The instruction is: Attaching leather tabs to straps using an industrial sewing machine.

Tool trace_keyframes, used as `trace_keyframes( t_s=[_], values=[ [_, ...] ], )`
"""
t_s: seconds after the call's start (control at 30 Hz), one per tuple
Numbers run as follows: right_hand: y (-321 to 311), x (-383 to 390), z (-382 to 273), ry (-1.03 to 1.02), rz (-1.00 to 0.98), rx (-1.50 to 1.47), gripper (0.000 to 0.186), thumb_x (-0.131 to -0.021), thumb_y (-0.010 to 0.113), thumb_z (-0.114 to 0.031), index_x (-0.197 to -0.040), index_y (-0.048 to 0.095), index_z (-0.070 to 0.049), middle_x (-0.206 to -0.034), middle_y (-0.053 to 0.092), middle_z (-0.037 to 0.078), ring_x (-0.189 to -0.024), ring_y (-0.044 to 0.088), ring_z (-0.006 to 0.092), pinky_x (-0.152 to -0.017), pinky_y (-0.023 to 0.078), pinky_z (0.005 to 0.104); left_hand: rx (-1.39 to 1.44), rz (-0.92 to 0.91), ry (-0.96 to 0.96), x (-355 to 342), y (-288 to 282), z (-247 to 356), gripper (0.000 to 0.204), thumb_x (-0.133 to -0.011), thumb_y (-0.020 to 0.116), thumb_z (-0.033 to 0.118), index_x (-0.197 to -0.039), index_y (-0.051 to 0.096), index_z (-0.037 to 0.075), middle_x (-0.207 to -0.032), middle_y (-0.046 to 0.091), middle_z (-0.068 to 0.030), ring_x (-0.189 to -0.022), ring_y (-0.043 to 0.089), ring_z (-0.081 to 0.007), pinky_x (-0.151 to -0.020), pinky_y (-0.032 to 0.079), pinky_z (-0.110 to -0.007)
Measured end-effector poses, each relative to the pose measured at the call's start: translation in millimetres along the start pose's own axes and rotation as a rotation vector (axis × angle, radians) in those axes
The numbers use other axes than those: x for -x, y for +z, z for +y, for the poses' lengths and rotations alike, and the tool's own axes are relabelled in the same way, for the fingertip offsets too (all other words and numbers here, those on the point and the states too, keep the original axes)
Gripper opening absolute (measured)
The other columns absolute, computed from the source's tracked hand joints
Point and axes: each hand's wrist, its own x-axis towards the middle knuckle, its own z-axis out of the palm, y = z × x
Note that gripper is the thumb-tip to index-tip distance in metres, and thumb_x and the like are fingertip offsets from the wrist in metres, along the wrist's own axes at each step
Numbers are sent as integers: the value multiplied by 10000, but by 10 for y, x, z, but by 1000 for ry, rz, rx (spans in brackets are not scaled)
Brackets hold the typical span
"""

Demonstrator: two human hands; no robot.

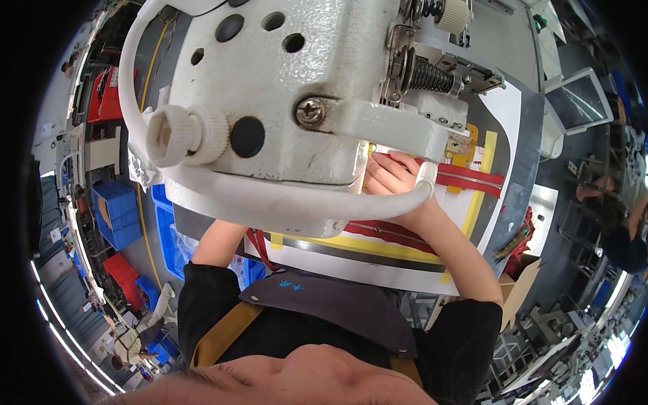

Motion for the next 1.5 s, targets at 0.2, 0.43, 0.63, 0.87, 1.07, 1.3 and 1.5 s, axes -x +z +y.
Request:
trace_keyframes(
  t_s=[0.2, 0.43, 0.63, 0.87, 1.07, 1.3, 1.5],
  values=[
    [41, 41, 42, 3, 9, -34, 193, -690, 673, -171, -843, 635, -60, -1029, 650, 88, -997, 622, 225, -883, 445, 379, 27, -7, 45, -21, 11, -99, 270, -822, 631, 244, -1014, 644, 55, -1052, 637, -101, -977, 607, -261, -901, 466, -415],
    [-129, -108, -39, 4, 17, -14, 173, -698, 654, -154, -848, 631, -70, -1048, 647, 84, -1033, 608, 221, -878, 428, 372, 58, 2, 84, -44, 46, -133, 255, -825, 629, 245, -1002, 644, 62, -1045, 638, -96, -967, 609, -260, -886, 476, -409],
    [58, 39, -5, 42, -25, -59, 221, -643, 614, -27, -862, 629, -54, -946, 638, 70, -949, 608, 233, -871, 444, 393, 80, 13, 123, -31, 45, -118, 242, -827, 628, 246, -991, 645, 68, -1039, 638, -91, -959, 612, -259, -874, 485, -404],
    [245, 224, 80, 41, -11, -151, 254, -588, 654, -25, -840, 665, -56, -874, 640, 66, -824, 606, 245, -827, 482, 428, 113, 38, 173, -88, 90, -106, 228, -830, 626, 247, -979, 646, 76, -1032, 639, -86, -949, 614, -257, -859, 495, -397],
    [155, 129, 13, 88, -15, -164, 215, -739, 720, -98, -950, 678, -79, -967, 663, 101, -931, 625, 289, -815, 484, 446, 150, -23, 149, -93, 179, -194, 125, -849, 607, 245, -901, 576, 136, -952, 632, -42, -840, 635, -231, -580, 535, -327],
    [176, 193, 48, 77, -49, -86, 304, -693, 764, -130, -986, 683, -123, -972, 667, 33, -916, 630, 241, -879, 414, 438, 179, -75, 185, -78, 224, -269, 195, -889, 559, 285, -1047, 538, 172, -971, 634, -42, -782, 653, -203, -531, 527, -335],
    [86, 101, 14, 54, -81, -33, 328, -676, 778, -116, -995, 704, -102, -959, 681, 42, -893, 645, 222, -818, 496, 352, 132, -516, 16, -173, 169, -317, 370, -939, 465, 344, -1307, 451, 310, -1167, 628, 21, -848, 665, -201, -609, 547, -325]
  ],
)
